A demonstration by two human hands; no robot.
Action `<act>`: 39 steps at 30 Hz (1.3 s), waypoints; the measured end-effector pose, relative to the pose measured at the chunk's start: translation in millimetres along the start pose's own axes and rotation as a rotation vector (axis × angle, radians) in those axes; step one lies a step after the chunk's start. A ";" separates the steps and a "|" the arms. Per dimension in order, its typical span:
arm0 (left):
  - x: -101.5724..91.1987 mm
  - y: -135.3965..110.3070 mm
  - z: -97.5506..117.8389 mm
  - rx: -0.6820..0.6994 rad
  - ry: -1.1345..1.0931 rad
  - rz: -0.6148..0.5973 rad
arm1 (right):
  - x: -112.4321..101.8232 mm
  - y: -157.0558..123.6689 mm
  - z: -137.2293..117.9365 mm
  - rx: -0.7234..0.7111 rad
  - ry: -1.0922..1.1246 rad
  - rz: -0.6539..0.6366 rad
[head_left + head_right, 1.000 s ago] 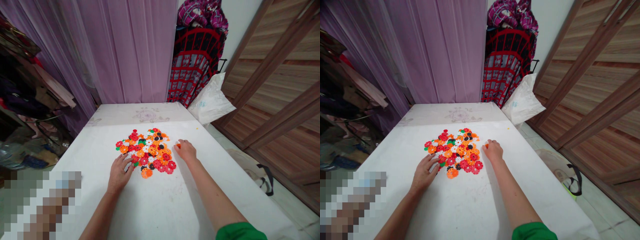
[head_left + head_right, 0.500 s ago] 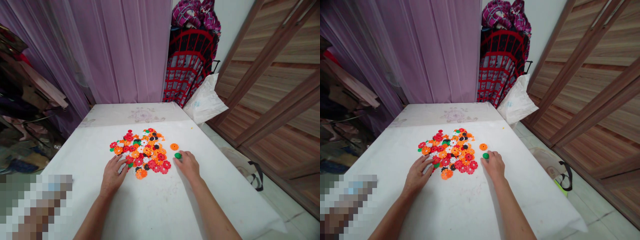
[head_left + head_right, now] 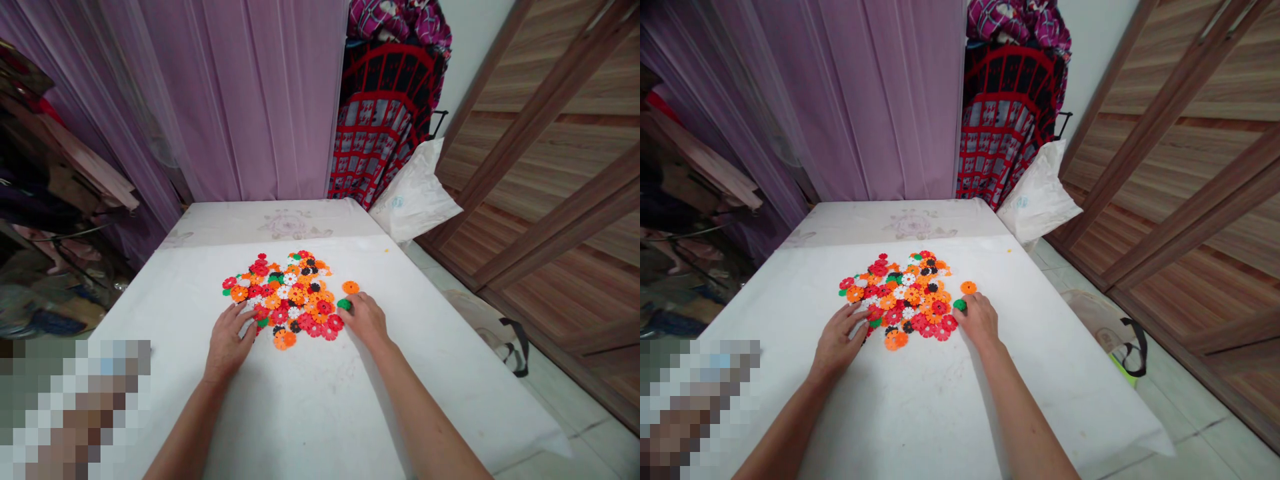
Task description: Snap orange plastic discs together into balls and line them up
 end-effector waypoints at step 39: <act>-3.3 10.1 55.5 0.128 0.244 -0.161 | 19.7 -19.7 33.7 -0.066 0.595 0.305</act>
Point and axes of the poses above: each hand's wrist, its own y-axis towards the middle knuckle, its own x-axis out of the palm, z = x × y, the point moved 8 cm from there along y, towards the middle knuckle
